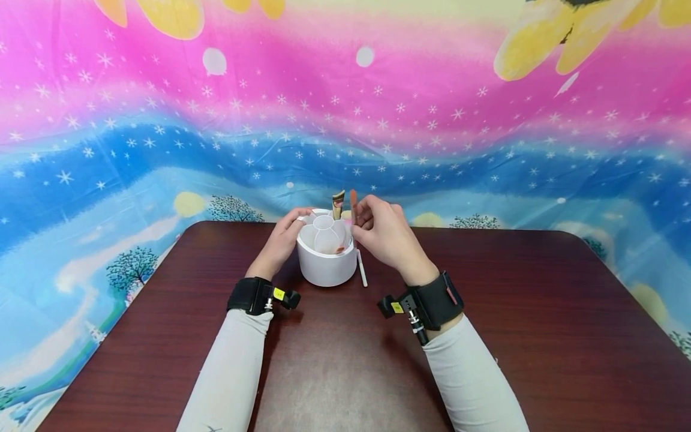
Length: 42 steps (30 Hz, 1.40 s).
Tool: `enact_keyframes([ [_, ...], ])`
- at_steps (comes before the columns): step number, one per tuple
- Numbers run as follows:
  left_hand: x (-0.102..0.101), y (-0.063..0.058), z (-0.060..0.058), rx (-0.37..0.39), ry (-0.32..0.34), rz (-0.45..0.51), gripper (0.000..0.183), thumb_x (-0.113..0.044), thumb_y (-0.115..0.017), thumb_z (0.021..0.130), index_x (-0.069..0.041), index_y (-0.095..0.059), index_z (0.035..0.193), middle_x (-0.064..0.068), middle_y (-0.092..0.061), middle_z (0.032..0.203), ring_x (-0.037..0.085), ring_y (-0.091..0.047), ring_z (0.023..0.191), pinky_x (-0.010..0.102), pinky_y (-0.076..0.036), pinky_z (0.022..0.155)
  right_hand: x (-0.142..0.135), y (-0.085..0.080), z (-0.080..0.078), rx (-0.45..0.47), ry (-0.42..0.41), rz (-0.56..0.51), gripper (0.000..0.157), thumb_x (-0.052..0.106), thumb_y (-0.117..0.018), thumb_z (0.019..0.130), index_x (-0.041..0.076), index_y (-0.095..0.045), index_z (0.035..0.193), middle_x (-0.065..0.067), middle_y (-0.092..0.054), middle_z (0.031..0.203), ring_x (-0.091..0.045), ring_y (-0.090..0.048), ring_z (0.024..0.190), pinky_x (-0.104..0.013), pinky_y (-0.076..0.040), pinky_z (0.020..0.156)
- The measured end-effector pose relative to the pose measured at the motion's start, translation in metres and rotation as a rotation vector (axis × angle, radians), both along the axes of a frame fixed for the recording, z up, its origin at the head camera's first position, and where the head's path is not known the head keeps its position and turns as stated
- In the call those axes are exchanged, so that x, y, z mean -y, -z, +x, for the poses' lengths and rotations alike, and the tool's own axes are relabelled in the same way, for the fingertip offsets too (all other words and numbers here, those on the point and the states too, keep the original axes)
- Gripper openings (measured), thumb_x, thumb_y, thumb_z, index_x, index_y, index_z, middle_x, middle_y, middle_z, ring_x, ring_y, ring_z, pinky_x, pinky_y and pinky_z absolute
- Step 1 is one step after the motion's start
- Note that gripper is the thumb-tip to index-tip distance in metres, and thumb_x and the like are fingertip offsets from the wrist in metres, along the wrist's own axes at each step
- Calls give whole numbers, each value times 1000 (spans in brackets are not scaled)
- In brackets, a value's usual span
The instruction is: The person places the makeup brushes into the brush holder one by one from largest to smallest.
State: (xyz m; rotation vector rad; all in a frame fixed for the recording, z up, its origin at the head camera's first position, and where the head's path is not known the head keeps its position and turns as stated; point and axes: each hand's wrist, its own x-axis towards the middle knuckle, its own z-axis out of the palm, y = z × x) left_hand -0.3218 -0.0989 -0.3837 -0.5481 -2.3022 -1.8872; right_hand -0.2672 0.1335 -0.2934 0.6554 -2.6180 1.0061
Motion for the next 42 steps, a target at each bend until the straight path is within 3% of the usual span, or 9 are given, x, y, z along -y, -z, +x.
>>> enact_keyframes([
  [17,0,3,-2,-23,-9,1,26,-20,-39,96,-13,-57,113,-1,-49,131,13,-40,120,47,-35,99,17,7,6,41,-119,-75,22,11,-70,82,9,-56,98,-1,-61,85,-8,-59,74,-29,-51,69],
  [25,-1,-26,25,-8,21,-18,28,-9,-36,98,0,-54,117,12,-47,134,20,-40,121,48,-35,100,20,11,6,37,-150,-78,20,9,-70,82,9,-53,94,-2,-60,85,-8,-60,76,-28,-52,69],
  [37,-2,-27,26,-12,12,-27,29,-9,-36,97,1,-53,118,13,-46,135,21,-40,122,48,-35,99,20,14,5,29,-153,-58,21,8,-69,82,8,-56,99,0,-60,87,-7,-60,76,-29,-52,69],
  [42,0,-12,10,2,13,-16,28,-12,-37,98,-4,-55,118,9,-46,135,20,-39,122,49,-34,100,20,13,5,33,-154,-63,21,8,-68,82,7,-57,100,-1,-60,88,-8,-60,78,-30,-52,71],
])
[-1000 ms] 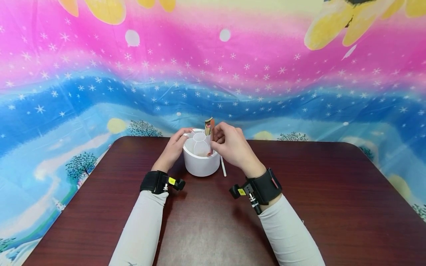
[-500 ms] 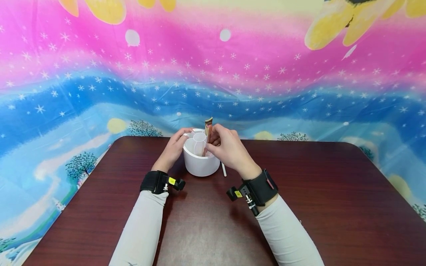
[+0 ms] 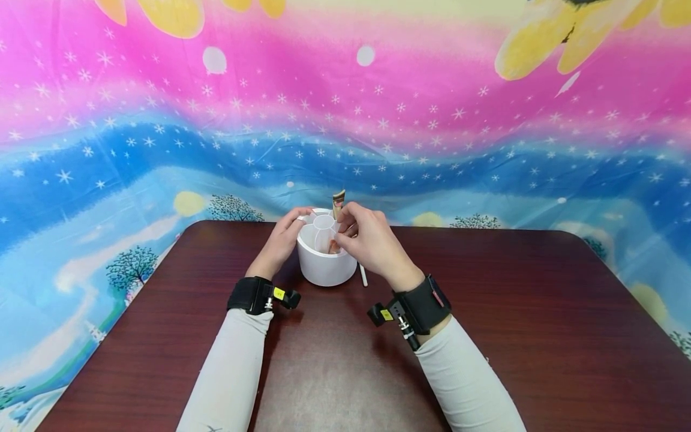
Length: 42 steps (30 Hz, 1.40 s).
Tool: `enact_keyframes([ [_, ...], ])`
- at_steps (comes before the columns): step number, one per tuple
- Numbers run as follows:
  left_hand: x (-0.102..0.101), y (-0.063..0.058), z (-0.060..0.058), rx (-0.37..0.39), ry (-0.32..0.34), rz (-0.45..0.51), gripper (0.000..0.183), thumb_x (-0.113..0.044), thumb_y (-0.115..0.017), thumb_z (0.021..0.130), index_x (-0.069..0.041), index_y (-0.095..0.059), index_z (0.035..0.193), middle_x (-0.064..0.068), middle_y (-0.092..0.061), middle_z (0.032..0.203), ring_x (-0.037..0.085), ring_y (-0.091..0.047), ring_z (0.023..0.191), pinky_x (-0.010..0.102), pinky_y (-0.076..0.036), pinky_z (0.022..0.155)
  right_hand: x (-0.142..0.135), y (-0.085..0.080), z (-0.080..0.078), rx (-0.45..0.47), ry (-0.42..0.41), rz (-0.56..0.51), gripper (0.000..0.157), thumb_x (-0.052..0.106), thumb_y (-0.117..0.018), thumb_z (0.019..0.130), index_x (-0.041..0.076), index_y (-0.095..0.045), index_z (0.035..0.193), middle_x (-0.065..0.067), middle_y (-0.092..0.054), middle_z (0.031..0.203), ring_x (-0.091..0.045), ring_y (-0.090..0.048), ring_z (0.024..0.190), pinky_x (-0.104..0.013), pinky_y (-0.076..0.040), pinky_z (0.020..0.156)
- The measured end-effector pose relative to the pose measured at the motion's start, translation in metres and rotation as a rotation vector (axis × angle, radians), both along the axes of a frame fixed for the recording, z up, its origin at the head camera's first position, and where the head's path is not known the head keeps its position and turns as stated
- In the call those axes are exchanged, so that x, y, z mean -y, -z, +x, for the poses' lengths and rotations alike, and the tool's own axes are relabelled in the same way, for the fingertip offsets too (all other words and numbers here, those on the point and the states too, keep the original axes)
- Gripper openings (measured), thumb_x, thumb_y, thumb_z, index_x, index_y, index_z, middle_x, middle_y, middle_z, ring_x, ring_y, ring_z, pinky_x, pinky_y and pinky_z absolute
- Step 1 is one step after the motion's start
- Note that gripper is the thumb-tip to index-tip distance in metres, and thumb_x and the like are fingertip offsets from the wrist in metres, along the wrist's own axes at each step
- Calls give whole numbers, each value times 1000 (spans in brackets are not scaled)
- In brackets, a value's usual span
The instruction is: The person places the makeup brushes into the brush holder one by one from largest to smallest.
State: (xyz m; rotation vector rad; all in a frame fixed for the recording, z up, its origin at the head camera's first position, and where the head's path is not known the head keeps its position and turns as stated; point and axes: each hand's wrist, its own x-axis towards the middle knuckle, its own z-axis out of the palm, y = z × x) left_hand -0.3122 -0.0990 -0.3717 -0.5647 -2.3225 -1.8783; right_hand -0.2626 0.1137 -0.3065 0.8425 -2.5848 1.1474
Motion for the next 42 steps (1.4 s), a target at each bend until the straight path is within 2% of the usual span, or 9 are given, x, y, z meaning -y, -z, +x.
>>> enact_keyframes([
  [2,1,7,-7,3,-1,11,27,-14,-38,98,-6,-55,117,7,-47,135,19,-39,122,49,-34,100,0,0,0,2,-2,-3,21,7,-68,83,6,-57,101,-1,-60,88,-9,-61,78,-31,-52,71],
  [6,0,13,-11,-13,-17,19,28,-17,-38,97,-8,-56,117,4,-48,134,16,-39,122,47,-34,101,-1,-3,0,-5,-8,-5,21,7,-67,83,5,-58,101,-3,-61,88,-11,-61,77,-32,-52,72],
  [11,0,15,-12,-35,-27,15,29,-19,-38,97,-9,-56,117,3,-49,132,15,-40,120,47,-35,100,-4,-6,-1,-14,14,1,17,8,-65,84,3,-59,99,-4,-62,89,-11,-61,76,-32,-53,70],
  [16,0,14,-12,-26,-21,12,28,-18,-38,98,-9,-56,117,4,-48,133,15,-40,121,47,-34,100,-10,-6,-4,-4,59,-6,14,12,-64,86,5,-60,97,-2,-63,89,-11,-61,74,-33,-52,69],
  [19,0,11,-10,-18,-9,17,28,-16,-37,99,-6,-55,118,8,-47,134,18,-40,122,48,-34,100,-15,-5,-7,-2,90,-8,13,15,-65,87,7,-61,96,-2,-63,88,-11,-60,73,-33,-51,67],
  [26,-2,-12,13,-24,-13,-8,29,-10,-36,98,1,-53,119,14,-46,134,22,-40,121,47,-35,100,-22,1,-15,2,145,8,16,18,-66,86,7,-61,97,-2,-63,85,-11,-59,73,-33,-50,63],
  [32,-2,-13,14,-19,-12,-11,30,-11,-36,98,1,-53,119,14,-46,135,22,-40,122,48,-35,99,-26,6,-20,25,158,38,13,11,-61,86,4,-60,97,-5,-63,85,-14,-61,73,-35,-52,63],
  [38,-2,-14,15,-16,-14,-14,29,-10,-36,98,1,-53,119,13,-46,135,22,-39,123,48,-35,100,-28,18,-29,26,175,135,14,8,-61,82,3,-61,95,-7,-63,86,-17,-60,76,-35,-51,68],
  [42,-3,-14,15,-17,-15,-13,29,-10,-36,97,1,-53,118,13,-46,135,21,-39,123,48,-34,101,-29,29,-36,58,166,198,17,8,-64,81,1,-62,97,-8,-63,86,-18,-59,77,-36,-51,70],
])
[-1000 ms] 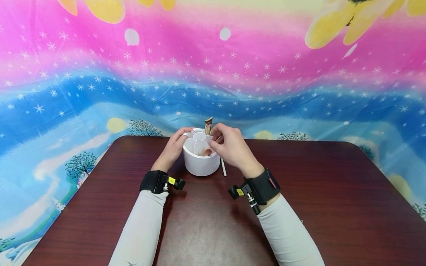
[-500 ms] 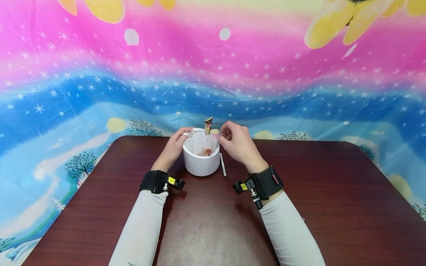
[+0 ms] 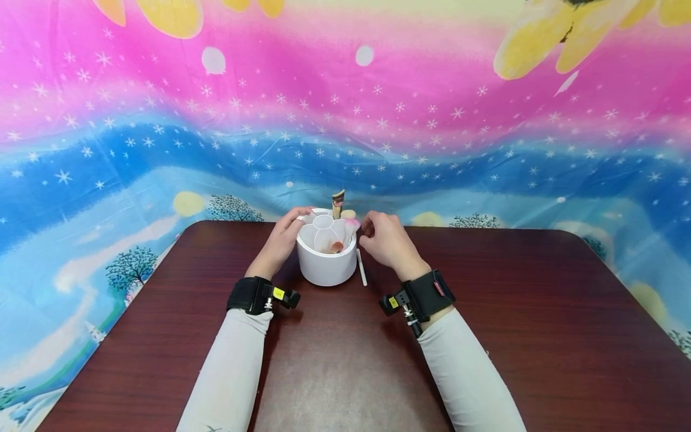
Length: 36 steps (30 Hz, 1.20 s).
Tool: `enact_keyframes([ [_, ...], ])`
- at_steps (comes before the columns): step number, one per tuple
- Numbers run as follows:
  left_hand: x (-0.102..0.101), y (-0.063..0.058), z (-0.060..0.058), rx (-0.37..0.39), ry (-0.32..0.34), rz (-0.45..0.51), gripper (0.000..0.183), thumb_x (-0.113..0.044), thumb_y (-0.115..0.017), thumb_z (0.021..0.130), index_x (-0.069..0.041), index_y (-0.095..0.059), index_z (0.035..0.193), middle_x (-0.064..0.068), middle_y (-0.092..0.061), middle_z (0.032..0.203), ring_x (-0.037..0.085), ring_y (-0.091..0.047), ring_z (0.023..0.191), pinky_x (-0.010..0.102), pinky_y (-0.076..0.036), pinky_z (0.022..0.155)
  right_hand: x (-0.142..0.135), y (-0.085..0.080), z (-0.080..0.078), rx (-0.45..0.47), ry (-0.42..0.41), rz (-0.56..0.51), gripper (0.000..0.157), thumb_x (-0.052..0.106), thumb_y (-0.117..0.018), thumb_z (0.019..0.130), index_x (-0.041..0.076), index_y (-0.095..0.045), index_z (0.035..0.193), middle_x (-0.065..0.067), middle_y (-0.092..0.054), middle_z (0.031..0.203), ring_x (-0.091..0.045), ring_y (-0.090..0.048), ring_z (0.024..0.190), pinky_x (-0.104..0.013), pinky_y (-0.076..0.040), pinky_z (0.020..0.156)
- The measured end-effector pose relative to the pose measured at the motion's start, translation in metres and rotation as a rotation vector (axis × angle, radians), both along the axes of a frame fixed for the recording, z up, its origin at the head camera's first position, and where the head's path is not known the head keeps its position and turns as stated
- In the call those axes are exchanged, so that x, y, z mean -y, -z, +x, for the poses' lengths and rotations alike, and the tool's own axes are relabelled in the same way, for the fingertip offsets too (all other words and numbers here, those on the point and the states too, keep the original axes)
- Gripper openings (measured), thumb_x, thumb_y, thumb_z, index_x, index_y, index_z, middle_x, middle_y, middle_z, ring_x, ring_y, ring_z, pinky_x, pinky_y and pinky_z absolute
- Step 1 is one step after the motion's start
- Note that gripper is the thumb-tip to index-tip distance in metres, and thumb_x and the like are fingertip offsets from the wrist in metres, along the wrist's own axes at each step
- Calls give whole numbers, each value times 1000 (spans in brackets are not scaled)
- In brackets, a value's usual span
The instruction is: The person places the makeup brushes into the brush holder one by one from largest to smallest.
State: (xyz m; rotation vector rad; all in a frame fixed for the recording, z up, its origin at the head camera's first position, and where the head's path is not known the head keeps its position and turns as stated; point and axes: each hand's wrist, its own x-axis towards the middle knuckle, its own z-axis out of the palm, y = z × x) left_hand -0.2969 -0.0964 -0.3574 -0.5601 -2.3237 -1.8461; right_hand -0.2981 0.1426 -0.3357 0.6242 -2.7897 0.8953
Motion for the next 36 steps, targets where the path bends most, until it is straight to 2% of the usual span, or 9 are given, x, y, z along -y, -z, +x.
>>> enact_keyframes([
  [11,0,0,0,0,-4,-1,29,-10,-36,98,0,-54,118,12,-47,134,21,-39,122,47,-34,101,4,21,-7,89,0,191,13,11,-70,76,4,-65,86,-6,-61,84,-21,-54,75,-37,-48,68],
  [19,0,2,-1,-5,2,10,28,-10,-36,98,1,-54,118,12,-46,135,21,-37,124,48,-33,102,7,30,-9,233,6,270,9,12,-67,80,7,-63,86,-4,-60,79,-20,-54,68,-33,-47,59],
  [27,1,0,0,9,6,-5,30,-10,-35,98,0,-53,119,11,-46,135,21,-38,124,48,-34,101,6,37,-10,239,9,312,8,9,-68,76,6,-64,83,-5,-61,75,-20,-54,66,-34,-47,59],
  [36,1,-1,1,-1,7,-2,30,-9,-35,97,1,-53,120,13,-46,135,21,-38,124,48,-33,102,10,39,-8,261,32,334,8,13,-67,80,8,-61,77,-6,-59,71,-21,-54,63,-33,-47,56],
])
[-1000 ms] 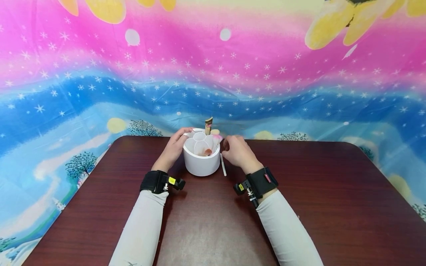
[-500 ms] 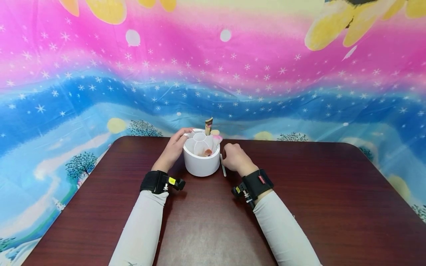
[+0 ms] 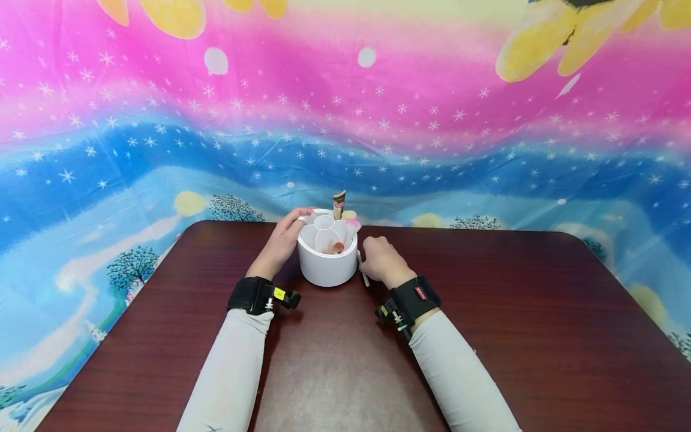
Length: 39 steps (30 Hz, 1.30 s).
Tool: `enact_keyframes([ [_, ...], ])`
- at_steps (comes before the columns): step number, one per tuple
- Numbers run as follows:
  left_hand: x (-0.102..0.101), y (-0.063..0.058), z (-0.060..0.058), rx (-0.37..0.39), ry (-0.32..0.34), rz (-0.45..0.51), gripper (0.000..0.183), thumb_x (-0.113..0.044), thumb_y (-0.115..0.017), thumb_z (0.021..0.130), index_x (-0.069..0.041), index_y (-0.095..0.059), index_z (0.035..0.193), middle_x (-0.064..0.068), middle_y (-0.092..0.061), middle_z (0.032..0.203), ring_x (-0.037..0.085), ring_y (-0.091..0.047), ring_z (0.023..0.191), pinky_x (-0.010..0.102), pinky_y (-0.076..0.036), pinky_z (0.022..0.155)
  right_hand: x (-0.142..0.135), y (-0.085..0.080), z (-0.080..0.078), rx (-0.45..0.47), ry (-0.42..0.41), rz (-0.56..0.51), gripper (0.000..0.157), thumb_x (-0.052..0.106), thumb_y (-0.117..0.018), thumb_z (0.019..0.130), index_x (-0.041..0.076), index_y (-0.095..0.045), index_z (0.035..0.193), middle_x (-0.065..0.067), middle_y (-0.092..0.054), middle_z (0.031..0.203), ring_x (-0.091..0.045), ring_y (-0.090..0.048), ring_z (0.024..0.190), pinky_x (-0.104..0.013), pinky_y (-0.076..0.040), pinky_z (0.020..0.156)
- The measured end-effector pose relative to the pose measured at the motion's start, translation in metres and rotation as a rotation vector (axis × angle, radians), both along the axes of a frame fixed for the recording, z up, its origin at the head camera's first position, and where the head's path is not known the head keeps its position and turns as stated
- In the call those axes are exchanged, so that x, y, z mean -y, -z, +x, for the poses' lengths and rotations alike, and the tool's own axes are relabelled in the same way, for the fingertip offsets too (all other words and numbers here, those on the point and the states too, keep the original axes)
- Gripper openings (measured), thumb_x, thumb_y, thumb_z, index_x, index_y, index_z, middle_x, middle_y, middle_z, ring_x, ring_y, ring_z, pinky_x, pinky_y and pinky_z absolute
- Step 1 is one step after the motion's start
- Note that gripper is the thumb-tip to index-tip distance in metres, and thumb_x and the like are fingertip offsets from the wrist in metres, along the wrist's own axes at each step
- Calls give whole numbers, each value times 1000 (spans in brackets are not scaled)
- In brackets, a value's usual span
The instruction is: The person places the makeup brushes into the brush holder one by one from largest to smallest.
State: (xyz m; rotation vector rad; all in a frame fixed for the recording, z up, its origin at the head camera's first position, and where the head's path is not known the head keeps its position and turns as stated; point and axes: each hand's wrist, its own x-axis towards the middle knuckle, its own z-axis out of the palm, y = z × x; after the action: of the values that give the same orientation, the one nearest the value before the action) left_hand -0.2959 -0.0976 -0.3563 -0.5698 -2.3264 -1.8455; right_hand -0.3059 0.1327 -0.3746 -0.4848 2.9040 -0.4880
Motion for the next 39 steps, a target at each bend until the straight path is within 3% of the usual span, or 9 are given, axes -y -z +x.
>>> enact_keyframes([
  [7,0,1,-1,-3,1,8,30,-9,-35,98,1,-54,119,13,-46,135,21,-38,123,48,-33,102,-1,-1,2,-16,12,25,9,7,-67,75,5,-58,75,-7,-57,70,-20,-55,62,-32,-48,55],
  [18,0,0,0,16,-2,7,31,-11,-35,98,-1,-53,122,11,-46,135,21,-40,122,48,-34,100,-5,-5,4,37,45,25,12,9,-68,77,4,-57,79,-9,-57,71,-18,-56,57,-31,-48,51],
  [26,0,1,-1,6,2,4,31,-10,-35,98,1,-53,121,12,-46,135,21,-39,123,48,-34,101,-14,-13,2,28,66,-54,7,8,-63,81,5,-61,74,-8,-59,67,-17,-56,54,-31,-49,48],
  [32,-1,0,0,11,0,4,31,-10,-35,98,0,-53,121,11,-46,135,21,-40,121,48,-35,100,-20,-25,3,-52,73,-106,10,8,-62,82,4,-64,73,-8,-60,69,-18,-55,55,-31,-48,50],
  [39,0,0,0,7,4,5,31,-11,-35,98,1,-52,121,12,-46,135,22,-39,122,48,-34,101,-23,-40,9,-95,83,-189,6,9,-61,84,4,-63,82,-9,-63,78,-18,-57,60,-33,-49,55],
])
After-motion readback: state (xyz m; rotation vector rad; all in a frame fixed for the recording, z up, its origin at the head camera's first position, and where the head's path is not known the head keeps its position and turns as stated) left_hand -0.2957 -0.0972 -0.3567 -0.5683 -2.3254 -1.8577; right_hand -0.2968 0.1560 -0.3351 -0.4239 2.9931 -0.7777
